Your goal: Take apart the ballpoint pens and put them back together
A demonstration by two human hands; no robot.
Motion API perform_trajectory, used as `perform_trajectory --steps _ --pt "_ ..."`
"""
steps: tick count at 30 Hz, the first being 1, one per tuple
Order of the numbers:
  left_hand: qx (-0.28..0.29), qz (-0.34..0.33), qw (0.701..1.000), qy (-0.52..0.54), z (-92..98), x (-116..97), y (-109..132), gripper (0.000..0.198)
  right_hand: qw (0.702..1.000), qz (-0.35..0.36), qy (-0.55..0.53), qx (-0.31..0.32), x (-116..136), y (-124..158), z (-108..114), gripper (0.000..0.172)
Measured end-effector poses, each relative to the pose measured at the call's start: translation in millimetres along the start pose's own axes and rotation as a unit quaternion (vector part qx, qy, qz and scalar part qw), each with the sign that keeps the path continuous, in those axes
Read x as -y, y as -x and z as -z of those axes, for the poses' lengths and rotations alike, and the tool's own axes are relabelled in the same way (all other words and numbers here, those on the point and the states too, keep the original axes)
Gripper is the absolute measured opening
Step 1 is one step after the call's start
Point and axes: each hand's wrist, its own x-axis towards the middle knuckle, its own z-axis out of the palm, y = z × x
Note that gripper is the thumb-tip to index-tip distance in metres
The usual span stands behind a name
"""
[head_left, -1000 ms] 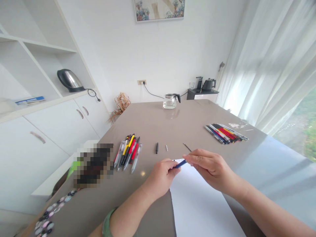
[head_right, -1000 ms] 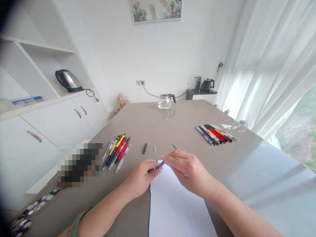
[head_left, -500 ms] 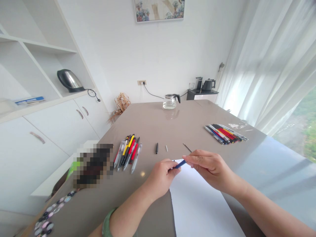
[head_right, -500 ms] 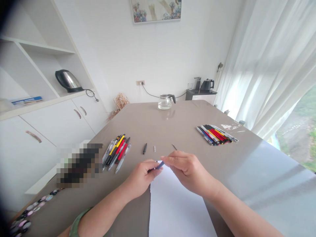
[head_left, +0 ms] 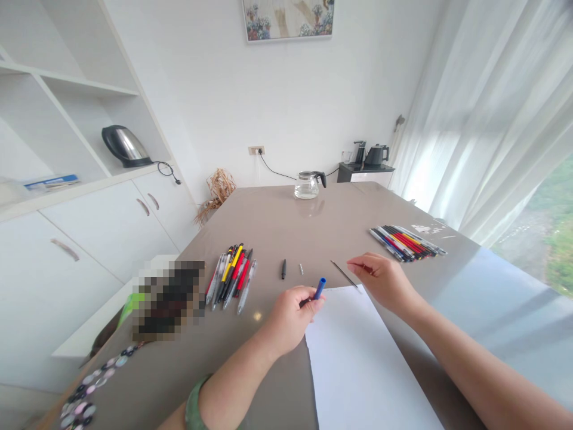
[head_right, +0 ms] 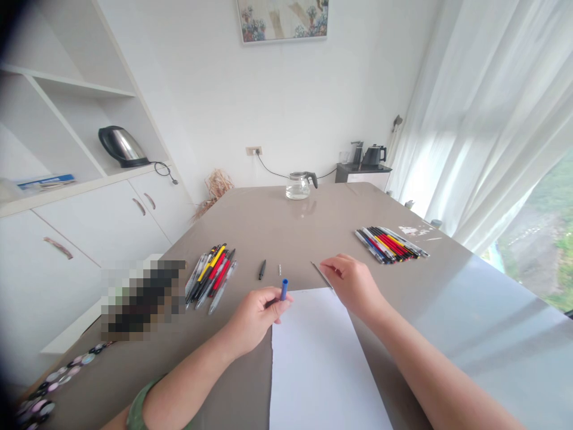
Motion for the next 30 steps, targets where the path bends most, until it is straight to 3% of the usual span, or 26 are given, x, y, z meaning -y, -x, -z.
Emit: perform_trajectory --steps 5,9,19,24,27,30 --pt "-0.034 -0.055 0.998 -0.027 1.0 -3.0 1.4 0.020 0.981 -0.060 0.162 0.085 -8.3 -9.5 -18.1 0.028" --pt "-0.022 -0.100 0.993 -0.050 0.6 -7.6 3.5 0.019 0.958 -0.098 0.242 0.122 -5.9 -10.7 -30.8 0.026" --pt "-0.001 -0.118 0.990 -0.078 0.2 -10.0 5.8 0.020 0.947 -0.055 0.293 0.119 -3.4 -5.0 -36.7 0.023" --pt "0.000 -0.106 0.990 -0.091 1.2 -11.5 5.7 0.021 0.976 -0.050 0.194 0.089 -1.1 -11.6 -22.2 0.023" --pt "-0.002 -0.098 0.990 -0.105 2.5 -12.3 5.6 0.021 0.998 -0.023 0.034 0.050 5.3 -11.2 -8.2 0.029" --pt "0.000 -0.095 0.987 -0.131 3.4 -13.1 5.1 0.021 0.982 -0.021 -0.184 0.027 18.1 -3.1 3.4 0.029"
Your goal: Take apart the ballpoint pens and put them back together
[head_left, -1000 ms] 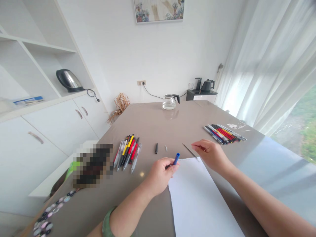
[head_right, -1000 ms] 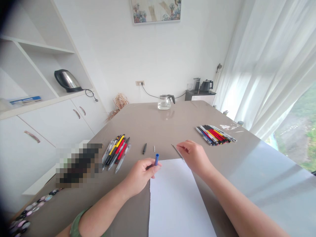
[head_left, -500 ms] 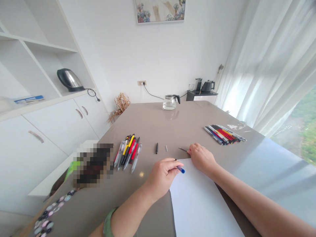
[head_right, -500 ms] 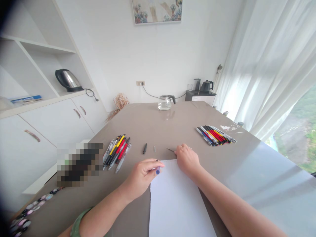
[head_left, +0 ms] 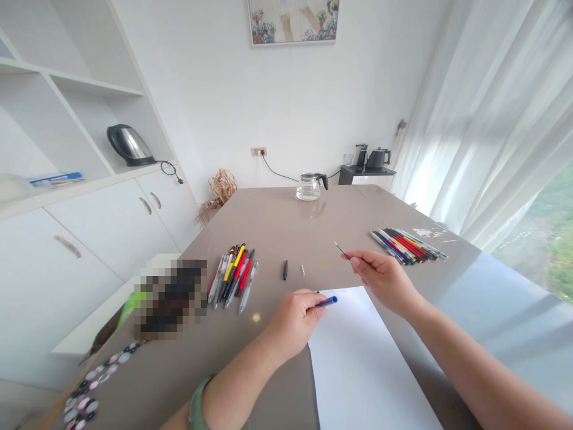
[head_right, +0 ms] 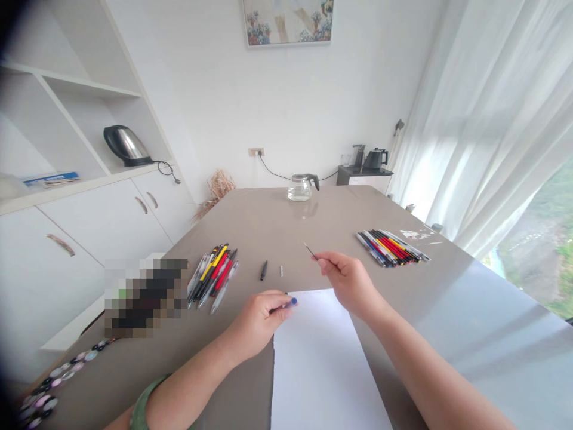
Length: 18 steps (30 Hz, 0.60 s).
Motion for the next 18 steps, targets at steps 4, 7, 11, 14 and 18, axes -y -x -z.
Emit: perform_trajectory --steps 4,7,11,14,18 --pt "0.015 0.015 0.999 -0.025 0.3 -0.4 -1.1 0.020 0.967 0.038 -0.252 0.000 21.2 15.9 0.5 0.016" --pt "0.025 0.028 0.999 -0.028 -0.7 0.2 -1.5 0.020 0.950 0.053 -0.306 0.028 29.0 22.7 -0.4 0.013" --pt "0.023 0.041 0.999 -0.011 -2.9 1.6 -1.1 0.019 0.953 0.074 -0.292 0.019 27.1 24.8 -2.0 0.012" --pt "0.024 0.044 0.999 -0.008 -3.6 1.9 -0.7 0.019 0.959 0.083 -0.271 0.009 24.4 25.3 -3.7 0.012" --pt "0.029 0.042 0.999 -0.012 -3.1 1.5 -0.4 0.018 0.972 0.091 -0.214 0.039 25.2 27.0 -5.4 0.011"
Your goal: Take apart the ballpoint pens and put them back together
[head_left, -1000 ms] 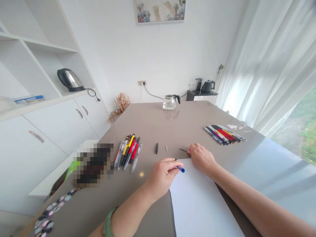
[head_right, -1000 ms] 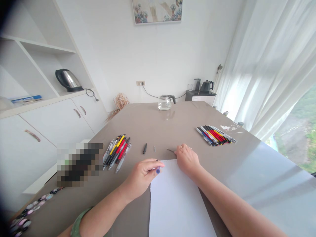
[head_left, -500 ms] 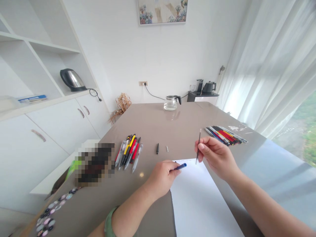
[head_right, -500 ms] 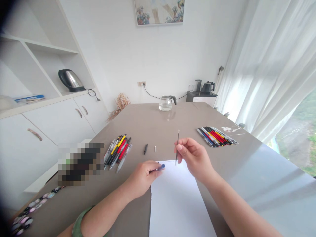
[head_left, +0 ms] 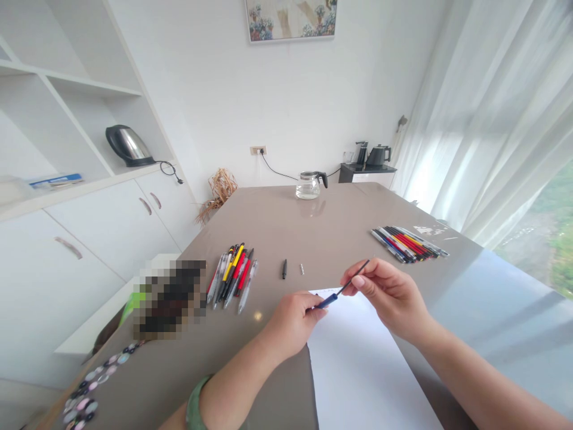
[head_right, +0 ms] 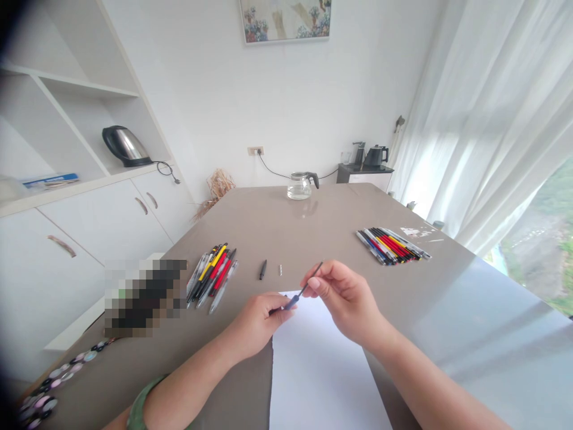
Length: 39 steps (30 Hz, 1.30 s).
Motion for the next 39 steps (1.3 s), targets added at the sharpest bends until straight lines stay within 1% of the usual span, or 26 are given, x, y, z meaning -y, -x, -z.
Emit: perform_trajectory --steps 4,6,9,15,23,27,30,33,35,36,39 --pt "-0.001 0.001 1.000 -0.008 0.2 1.0 0.0 0.018 0.993 0.011 0.114 0.036 0.8 0.1 -1.1 0.010" --pt "0.002 0.003 1.000 -0.010 -0.2 2.0 0.1 0.018 0.989 0.017 0.143 0.040 -0.3 -0.4 -0.4 0.011" --pt "0.005 0.007 1.000 -0.006 -1.3 3.7 0.1 0.019 0.989 0.010 0.140 0.038 -3.8 -0.7 1.6 0.012" --pt "0.007 0.018 1.000 0.011 -2.3 4.9 -0.5 0.020 0.992 -0.035 0.118 0.020 -8.1 0.4 3.5 0.013" --pt "0.000 0.019 1.000 0.020 -1.3 3.7 -0.2 0.019 0.990 -0.022 0.136 0.040 -9.1 -2.1 1.7 0.014" --pt "-0.006 0.037 0.996 0.076 -3.7 8.2 -0.5 0.023 0.987 -0.040 0.143 0.056 -11.6 -3.8 3.5 0.014" --pt "-0.016 0.068 0.988 0.140 -4.2 12.4 -2.2 0.028 0.983 -0.083 0.149 0.069 -18.7 -4.6 5.1 0.021" --pt "-0.046 0.094 0.978 0.181 -2.1 15.9 -4.6 0.031 0.972 -0.135 0.185 0.053 -30.5 -7.1 5.5 0.024" --pt "-0.080 0.103 0.973 0.191 0.0 18.5 -6.3 0.030 0.957 -0.169 0.232 0.050 -37.6 -11.8 4.2 0.025" --pt "-0.095 0.109 0.970 0.195 1.1 19.9 -7.0 0.030 0.946 -0.183 0.261 0.061 -40.2 -15.7 2.9 0.025" --pt "-0.122 0.125 0.964 0.201 4.1 23.9 -8.7 0.029 0.902 -0.202 0.362 0.124 -44.9 -34.2 -3.7 0.025"
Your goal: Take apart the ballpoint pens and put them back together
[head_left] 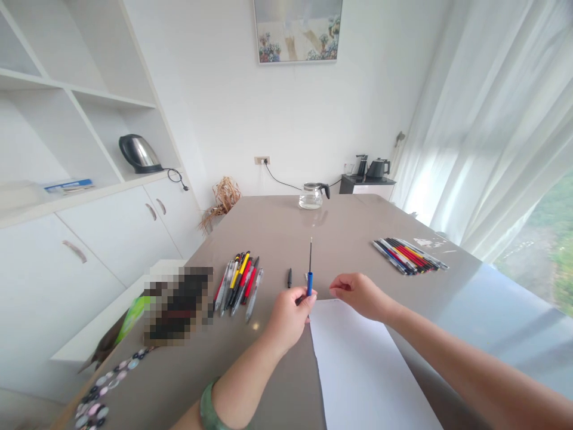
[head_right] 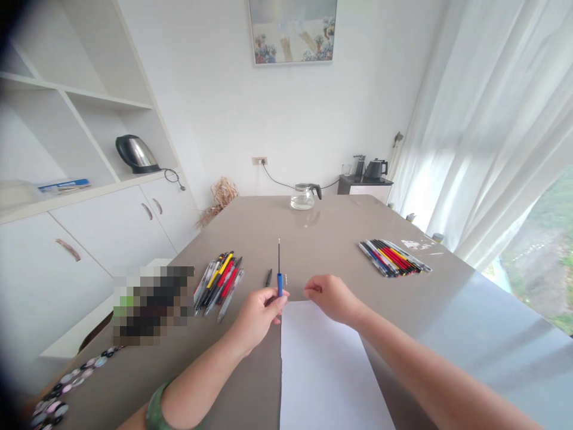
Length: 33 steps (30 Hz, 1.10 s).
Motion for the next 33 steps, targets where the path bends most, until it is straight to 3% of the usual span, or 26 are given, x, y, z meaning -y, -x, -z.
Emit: perform_trajectory --steps 8,12,15,22,25,26,29,33 --pt "-0.028 -0.026 0.999 0.004 5.7 -0.7 -1.6 0.029 0.990 -0.036 0.133 0.032 33.7 -69.3 -16.2 0.023" --pt "-0.017 -0.031 0.999 0.006 6.8 -3.4 0.2 0.031 0.985 -0.042 0.160 0.045 50.4 -80.2 -25.9 0.010" --pt "0.001 -0.031 0.999 0.010 7.2 -6.0 2.3 0.032 0.989 -0.022 0.142 0.036 56.4 -76.3 -27.2 0.014" --pt "0.000 -0.021 1.000 0.009 5.4 -7.9 3.8 0.032 0.999 0.029 -0.011 -0.020 41.0 -67.9 -5.2 0.011" --pt "0.002 -0.014 1.000 0.010 3.1 -8.0 3.8 0.032 0.993 0.055 -0.098 -0.030 34.9 -59.4 20.3 0.026" --pt "0.004 -0.013 1.000 0.010 2.2 -8.2 4.1 0.032 0.986 0.074 -0.147 -0.032 34.7 -54.7 29.4 0.031" --pt "0.015 -0.011 1.000 0.004 -0.5 -9.6 5.2 0.032 0.915 0.127 -0.382 -0.024 40.2 -37.6 52.2 0.036" --pt "0.032 -0.003 0.999 -0.005 -4.3 -12.0 6.7 0.034 0.872 0.135 -0.466 -0.073 53.0 -19.8 66.0 0.024"
